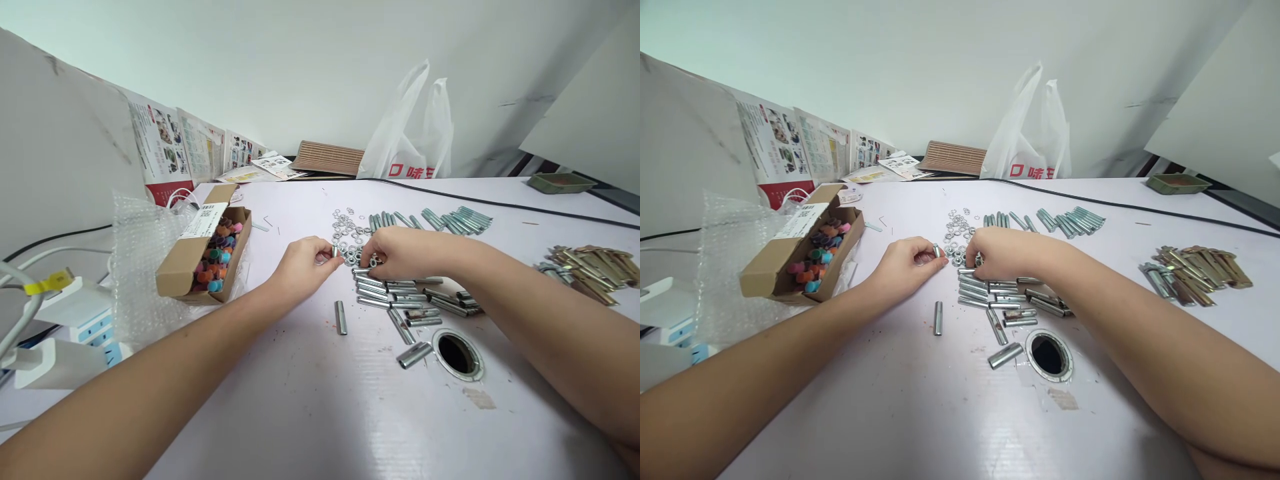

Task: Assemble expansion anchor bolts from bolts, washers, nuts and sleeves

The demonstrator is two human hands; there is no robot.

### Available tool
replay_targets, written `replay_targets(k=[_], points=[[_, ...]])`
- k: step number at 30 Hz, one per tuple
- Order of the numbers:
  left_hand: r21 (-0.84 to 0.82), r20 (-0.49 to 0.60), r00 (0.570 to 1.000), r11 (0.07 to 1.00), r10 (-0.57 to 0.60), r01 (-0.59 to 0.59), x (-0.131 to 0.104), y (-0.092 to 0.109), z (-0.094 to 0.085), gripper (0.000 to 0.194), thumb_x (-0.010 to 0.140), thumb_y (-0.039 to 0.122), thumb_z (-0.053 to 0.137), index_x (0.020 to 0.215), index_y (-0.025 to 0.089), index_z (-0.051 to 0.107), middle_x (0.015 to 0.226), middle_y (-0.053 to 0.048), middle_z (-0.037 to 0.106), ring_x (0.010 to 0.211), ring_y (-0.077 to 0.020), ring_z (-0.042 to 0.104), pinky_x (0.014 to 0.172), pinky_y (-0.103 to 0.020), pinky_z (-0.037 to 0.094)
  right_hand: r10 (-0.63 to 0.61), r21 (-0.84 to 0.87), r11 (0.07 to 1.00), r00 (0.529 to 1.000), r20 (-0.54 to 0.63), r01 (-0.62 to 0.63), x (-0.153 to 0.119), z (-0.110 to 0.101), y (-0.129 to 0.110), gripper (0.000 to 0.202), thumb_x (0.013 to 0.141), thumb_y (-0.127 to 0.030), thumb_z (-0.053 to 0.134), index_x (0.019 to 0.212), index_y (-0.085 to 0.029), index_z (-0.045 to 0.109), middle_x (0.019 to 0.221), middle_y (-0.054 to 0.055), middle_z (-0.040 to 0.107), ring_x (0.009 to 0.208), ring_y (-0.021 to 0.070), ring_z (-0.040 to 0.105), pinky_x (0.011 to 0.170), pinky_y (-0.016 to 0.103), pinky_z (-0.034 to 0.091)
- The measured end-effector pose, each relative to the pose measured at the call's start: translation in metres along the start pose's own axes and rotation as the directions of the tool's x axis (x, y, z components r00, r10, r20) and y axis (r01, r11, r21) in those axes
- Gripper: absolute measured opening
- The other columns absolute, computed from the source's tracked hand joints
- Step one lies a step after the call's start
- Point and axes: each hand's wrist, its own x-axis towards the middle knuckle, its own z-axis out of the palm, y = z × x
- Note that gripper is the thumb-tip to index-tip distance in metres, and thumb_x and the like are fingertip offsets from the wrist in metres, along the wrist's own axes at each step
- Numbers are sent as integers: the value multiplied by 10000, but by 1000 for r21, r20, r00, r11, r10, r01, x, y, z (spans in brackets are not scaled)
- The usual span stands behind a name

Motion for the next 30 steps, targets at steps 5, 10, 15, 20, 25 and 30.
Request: replay_targets(k=[5,10,15,20,25,30], points=[[16,-2,1000,1000,17,-17,0,1,-1,168,825,314,647,763,167,699,772,-6,661,715,-130,547,681,-256,401,-25,100,995,1000,-4,26,-2,-8,-3,114,750,-268,595,801,-200,672,570,-26,512,510,116,406,483,271,291],[-1,8,1000,1000,21,-21,0,2,-1,155,831,300,639,780,168,701,769,2,654,715,-124,539,662,-251,385,-32,271,959,984,-176,80,-8,-18,-12,213,827,-214,457,618,-184,424,568,-19,403,534,107,339,494,281,273],[6,-1,1000,1000,22,-22,0,1,1,151,833,290,634,767,165,687,780,3,650,715,-122,532,651,-253,370,-58,296,950,989,-135,96,-6,-16,-16,299,881,-202,391,584,-182,362,570,-4,386,532,112,317,496,301,246],[36,-4,999,998,50,-50,1,-2,2,172,833,288,626,726,157,659,776,-4,644,717,-126,529,642,-261,355,-47,372,924,991,-126,91,1,-11,-21,387,919,-360,473,589,-189,366,536,-26,296,493,96,246,456,288,193],[36,1,996,995,89,-89,2,-2,3,139,838,258,617,751,160,663,789,-11,645,735,-132,543,677,-268,383,-82,389,909,978,-193,153,8,-8,-23,424,915,-350,487,563,-193,311,525,-31,256,488,90,224,454,288,185],[13,-5,993,993,115,-115,1,-2,4,132,843,247,613,757,170,677,806,-14,656,752,-135,558,692,-268,397,-65,445,883,976,-208,153,4,-12,-24,395,850,-219,493,548,-197,239,549,-35,170,510,89,148,470,305,126]])
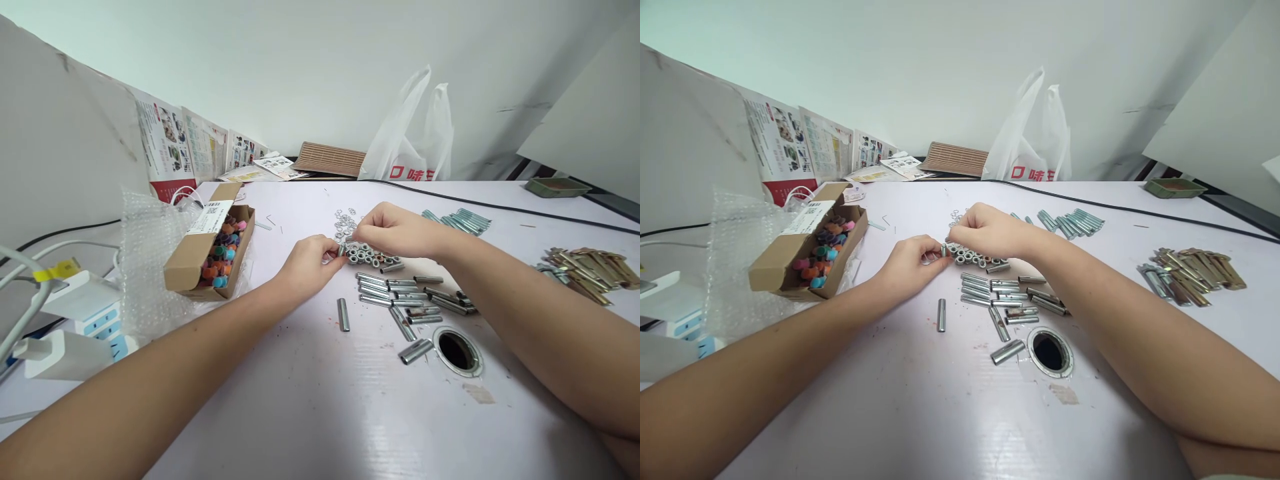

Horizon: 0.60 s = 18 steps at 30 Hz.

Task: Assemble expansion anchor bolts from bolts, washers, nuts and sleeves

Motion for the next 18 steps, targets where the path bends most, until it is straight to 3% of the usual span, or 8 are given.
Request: replay_targets(k=[6,11,18], points=[[11,-3,1000,1000,-17,17,1,0,0,135,841,257,612,758,175,680,787,-14,651,750,-147,564,685,-276,401,25,23,999,999,29,-26,3,3,4,393,843,-236,506,527,-196,275,511,-40,202,489,86,164,461,307,121],[9,10,1000,1000,-26,25,2,0,0,142,837,247,612,733,164,661,789,-18,654,746,-144,566,699,-277,410,19,32,999,999,-30,-18,10,8,4,421,879,-308,495,538,-191,276,505,-41,216,479,82,184,454,295,149],[-13,14,997,997,-71,71,3,-1,2,156,835,287,605,819,150,679,822,-42,688,759,-162,590,702,-292,423,-165,-316,945,955,-247,82,13,22,-3,437,873,-346,498,521,-174,304,482,-36,255,486,82,224,475,294,181]])
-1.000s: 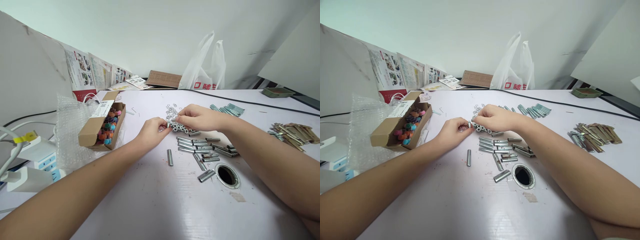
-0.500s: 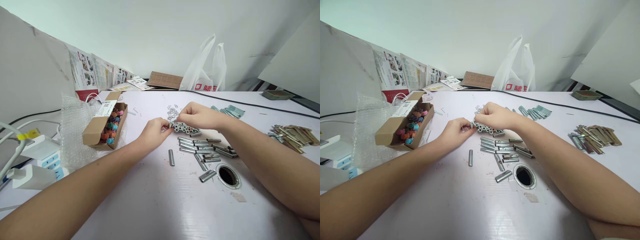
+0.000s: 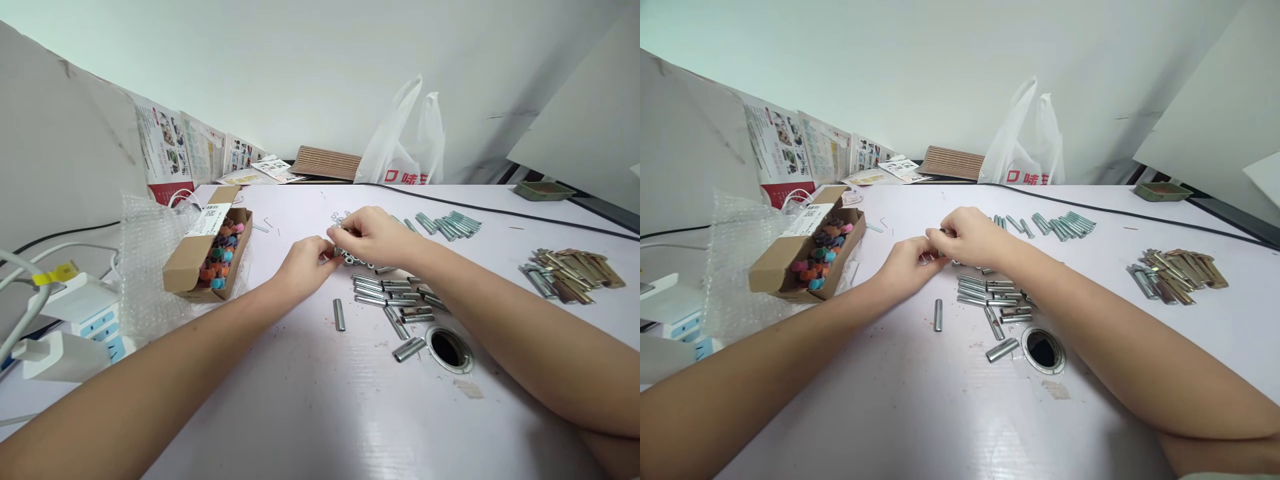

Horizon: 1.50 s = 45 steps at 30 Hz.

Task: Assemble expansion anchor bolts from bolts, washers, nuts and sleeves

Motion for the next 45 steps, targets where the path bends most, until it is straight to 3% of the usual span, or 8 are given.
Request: replay_targets(k=[4,10,15,20,23,32,37,45], points=[[-9,3,1000,1000,4,-4,1,-2,0,197,830,321,592,820,142,673,810,-52,685,761,-172,599,701,-292,432,-70,-153,986,997,11,71,-1,6,1,411,878,-337,475,528,-176,331,464,-25,332,482,94,254,495,301,197],[44,43,999,999,7,-9,-3,-5,2,171,796,312,595,797,164,680,739,-16,662,693,-151,568,652,-275,412,-10,-202,979,994,104,31,-3,10,3,432,928,-403,419,559,-178,414,501,4,446,475,106,311,508,303,204],[71,-69,998,997,-13,17,-7,1,1,206,776,343,623,848,171,711,775,-27,672,700,-152,557,639,-273,399,25,-186,982,988,155,5,-3,7,3,522,953,-519,372,567,-177,447,514,23,469,496,122,357,526,306,230],[31,-144,988,998,51,-47,-7,4,-1,254,865,374,557,916,185,718,839,-28,685,754,-142,561,708,-272,409,115,-16,993,990,85,-114,-2,-9,1,206,876,-187,369,765,-171,542,736,49,578,662,158,482,590,281,338],[44,-108,992,997,61,-56,-6,3,-1,289,887,390,531,758,174,672,711,-10,629,681,-128,508,665,-273,379,178,22,983,977,119,-182,-3,-14,1,308,806,-96,403,1055,-171,567,892,66,613,753,179,529,631,276,390],[-27,-65,998,1000,-6,4,-5,3,-3,271,824,383,580,683,161,645,654,6,599,652,-121,479,635,-265,364,-166,188,969,986,23,159,-5,4,4,421,727,4,396,1055,-167,598,1054,50,664,932,171,586,791,280,427],[-50,-12,999,998,-38,38,-4,3,-5,219,793,323,578,706,159,694,665,-1,630,656,-123,495,650,-272,370,-194,149,972,977,84,180,-8,10,2,417,774,-23,381,1113,-181,567,991,50,671,931,193,597,795,303,426],[-111,-40,997,992,-62,57,-5,0,-3,153,753,270,576,667,148,613,674,-4,627,664,-131,547,617,-259,386,-210,232,957,970,125,177,-13,24,4,457,880,-73,382,1326,-169,407,1375,141,546,1202,222,561,973,403,463]])
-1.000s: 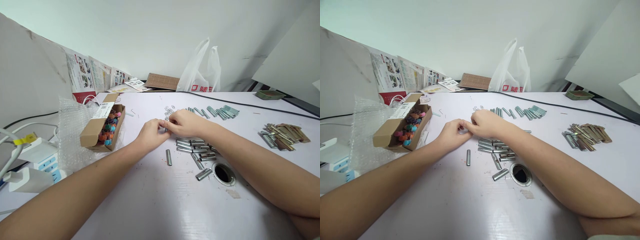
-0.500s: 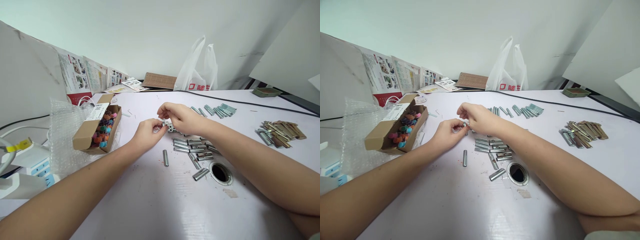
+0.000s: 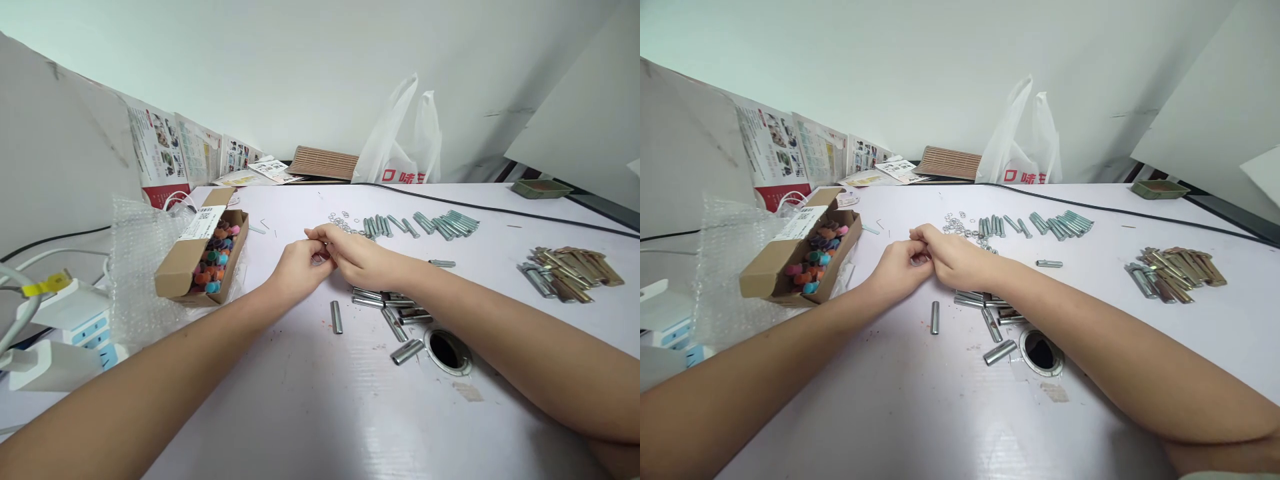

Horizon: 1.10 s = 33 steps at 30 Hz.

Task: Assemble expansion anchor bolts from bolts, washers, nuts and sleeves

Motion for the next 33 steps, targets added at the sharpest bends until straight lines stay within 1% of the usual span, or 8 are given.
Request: replay_targets(k=[7,13,15,18,22,24,27,33], points=[[-9,39,998,999,42,-41,1,0,-2,146,771,226,568,678,140,642,697,-7,652,671,-127,551,631,-251,389,-36,51,998,997,74,32,-3,-6,2,534,910,-107,391,1434,-177,312,1532,160,379,1409,221,386,1149,500,346],[-62,47,999,998,23,-20,-1,3,-2,236,828,354,592,736,151,670,714,-4,670,679,-128,552,648,-260,401,-6,55,998,995,99,1,-5,-18,7,562,923,-137,412,1466,-191,277,1585,135,284,1463,224,288,1184,495,307],[-48,40,999,999,26,-24,-2,6,-2,248,833,383,608,759,157,677,746,-5,681,701,-132,562,666,-263,406,28,54,998,997,73,-32,-5,-26,12,548,924,-161,432,1454,-199,300,1569,133,313,1450,242,314,1176,502,320],[17,26,999,1000,23,-23,-3,8,-3,266,832,421,630,782,166,687,736,-3,667,689,-133,546,663,-269,398,103,45,994,993,-54,-101,-4,-40,24,485,923,-210,468,1400,-199,379,1505,140,408,1402,267,388,1146,499,365],[99,37,998,993,55,-59,-2,4,-1,218,837,376,632,778,173,686,729,-2,648,686,-131,533,659,-264,388,304,-55,944,923,-237,-325,-3,-52,48,438,904,-237,496,1336,-171,472,1417,155,503,1248,282,534,1009,461,475],[127,45,996,989,76,-81,-1,2,0,195,836,352,631,787,173,690,744,-7,649,708,-136,545,671,-263,391,360,-199,891,903,-234,-407,1,-55,59,396,887,-227,501,1274,-156,549,1353,138,565,1192,261,564,990,411,468],[150,42,995,984,86,-92,-1,1,0,183,834,337,630,787,171,690,761,-13,649,723,-139,550,681,-260,393,435,-393,793,884,-170,-465,17,-60,71,294,866,-235,526,1111,-162,672,1233,109,649,1143,250,583,982,357,440],[95,61,998,995,-14,8,-1,3,-3,227,834,363,627,714,170,642,688,6,621,662,-122,524,642,-243,376,578,-447,626,765,-285,-639,54,-70,90,264,817,-279,641,1038,-162,727,1109,131,699,1024,299,629,866,390,456]])
